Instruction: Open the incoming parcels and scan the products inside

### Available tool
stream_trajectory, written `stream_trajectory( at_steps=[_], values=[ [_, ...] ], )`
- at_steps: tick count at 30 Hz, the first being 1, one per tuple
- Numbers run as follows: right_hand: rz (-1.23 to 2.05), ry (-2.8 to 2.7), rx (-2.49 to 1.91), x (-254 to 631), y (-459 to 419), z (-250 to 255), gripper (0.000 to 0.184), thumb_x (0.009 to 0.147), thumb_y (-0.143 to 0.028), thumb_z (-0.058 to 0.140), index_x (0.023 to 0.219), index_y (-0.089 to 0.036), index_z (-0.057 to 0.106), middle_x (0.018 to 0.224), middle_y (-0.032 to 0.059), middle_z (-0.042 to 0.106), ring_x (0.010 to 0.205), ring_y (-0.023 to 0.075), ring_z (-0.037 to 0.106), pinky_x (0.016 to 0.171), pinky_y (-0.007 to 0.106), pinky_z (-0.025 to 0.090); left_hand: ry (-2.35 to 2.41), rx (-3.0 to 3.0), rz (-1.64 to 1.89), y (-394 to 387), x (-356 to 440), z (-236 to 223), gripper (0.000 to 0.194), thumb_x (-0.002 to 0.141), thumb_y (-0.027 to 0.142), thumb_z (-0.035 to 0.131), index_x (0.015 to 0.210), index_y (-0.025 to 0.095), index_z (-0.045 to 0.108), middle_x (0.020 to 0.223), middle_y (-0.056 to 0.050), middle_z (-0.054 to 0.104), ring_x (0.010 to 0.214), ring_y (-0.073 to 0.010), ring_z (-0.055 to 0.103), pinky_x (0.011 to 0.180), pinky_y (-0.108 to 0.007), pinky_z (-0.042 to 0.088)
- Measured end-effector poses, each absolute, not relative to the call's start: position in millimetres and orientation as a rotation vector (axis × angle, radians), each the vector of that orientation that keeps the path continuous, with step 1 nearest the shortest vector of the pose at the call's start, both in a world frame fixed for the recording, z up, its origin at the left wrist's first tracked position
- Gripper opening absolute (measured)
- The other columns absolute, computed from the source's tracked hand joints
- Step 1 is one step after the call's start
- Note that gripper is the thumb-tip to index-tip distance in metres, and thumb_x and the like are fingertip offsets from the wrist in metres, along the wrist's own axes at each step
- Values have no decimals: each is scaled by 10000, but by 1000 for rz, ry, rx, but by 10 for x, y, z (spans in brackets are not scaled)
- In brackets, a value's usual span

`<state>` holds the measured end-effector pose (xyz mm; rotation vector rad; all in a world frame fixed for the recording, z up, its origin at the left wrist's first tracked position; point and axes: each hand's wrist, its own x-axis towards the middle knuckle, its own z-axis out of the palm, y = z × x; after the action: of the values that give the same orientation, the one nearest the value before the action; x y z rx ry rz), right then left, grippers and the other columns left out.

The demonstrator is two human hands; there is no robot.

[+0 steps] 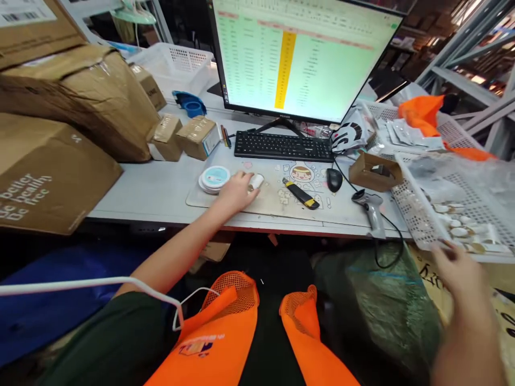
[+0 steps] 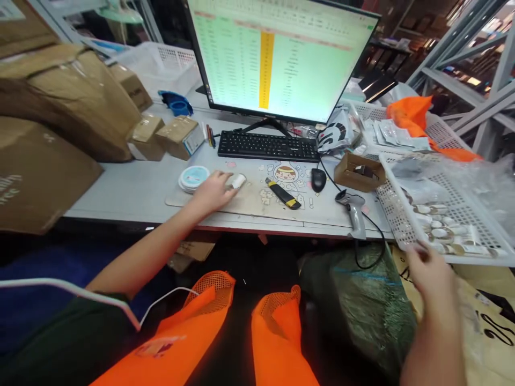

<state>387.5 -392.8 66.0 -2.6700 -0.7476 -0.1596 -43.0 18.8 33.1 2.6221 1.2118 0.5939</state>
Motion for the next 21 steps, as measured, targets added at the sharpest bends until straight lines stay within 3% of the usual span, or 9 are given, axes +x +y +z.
stream_trajectory(
  at_steps=[2, 4, 6, 8, 12, 14, 16, 19, 21],
  values=[
    [-62, -868, -2630, 3688, -3518, 527, 412, 981, -411, 551, 1231, -160, 761, 1158, 219, 745, 1097, 345, 700, 995, 468, 534, 1357, 2595, 379, 127, -233, 300, 592, 900, 447, 674, 1358, 73, 635, 1277, -244, 635, 1168, -406, 637, 989, -468, 518],
    [-94, -1019, -2633, 3517, -3089, 409, 512, 964, -463, 517, 1307, -143, 722, 1228, 213, 724, 1150, 365, 680, 1040, 490, 507, 1405, 2533, 276, 142, -165, 271, 457, 904, 379, 664, 1220, 51, 697, 1210, -269, 664, 1134, -423, 656, 977, -477, 521],
    [-108, -1032, -2748, 3455, -2775, 317, 666, 949, -562, 510, 1422, -110, 637, 1268, 256, 686, 1184, 410, 657, 1024, 533, 503, 1379, 2496, 301, 172, -210, 265, 355, 928, 334, 618, 1131, 66, 730, 1171, -254, 694, 1111, -398, 678, 971, -449, 529],
    [-87, -946, -2855, 3537, -2616, 238, 790, 929, -640, 522, 1498, -94, 561, 1308, 301, 645, 1220, 448, 636, 1005, 556, 503, 1343, 2476, 370, 171, -310, 282, 377, 958, 376, 589, 1180, 105, 728, 1184, -204, 720, 1123, -352, 690, 975, -403, 536],
    [109, -821, -2817, 3930, -2558, 96, 776, 847, -598, 643, 1432, -89, 609, 1257, 299, 678, 1217, 460, 642, 1004, 542, 497, 1233, 2095, 660, 59, -447, 327, 430, 941, 481, 598, 1177, 138, 703, 959, -109, 763, 859, -255, 730, 817, -338, 572],
    [195, -759, -2700, 4030, -2569, 62, 678, 747, -491, 733, 1280, -75, 680, 1132, 264, 723, 1161, 442, 667, 995, 523, 504, 1122, 1886, 788, -21, -452, 328, 424, 905, 489, 630, 1128, 133, 683, 809, -74, 735, 704, -219, 699, 703, -313, 563],
    [226, -653, -2437, 3953, -2611, 76, 548, 649, -409, 776, 1106, -118, 695, 981, 185, 741, 1019, 382, 706, 927, 485, 541, 983, 1879, 890, -109, -436, 319, 421, 876, 479, 675, 1124, 140, 667, 814, -63, 729, 687, -198, 689, 671, -293, 559],
    [479, -639, -1862, 3518, -2751, 175, 448, 586, -420, 835, 912, -190, 631, 725, 36, 677, 695, 234, 661, 725, 381, 567, 646, 2120, 1061, -255, -398, 319, 349, 903, 421, 704, 1126, 154, 672, 1026, -106, 745, 823, -190, 716, 694, -274, 576],
    [683, -727, -1605, 3123, -2861, 268, 457, 607, -439, 863, 915, -190, 635, 635, -16, 626, 583, 169, 590, 633, 321, 534, 350, 2304, 1149, -355, -361, 343, 223, 966, 314, 666, 1131, 163, 674, 1159, -130, 727, 1004, -201, 723, 799, -281, 599]
  ],
)
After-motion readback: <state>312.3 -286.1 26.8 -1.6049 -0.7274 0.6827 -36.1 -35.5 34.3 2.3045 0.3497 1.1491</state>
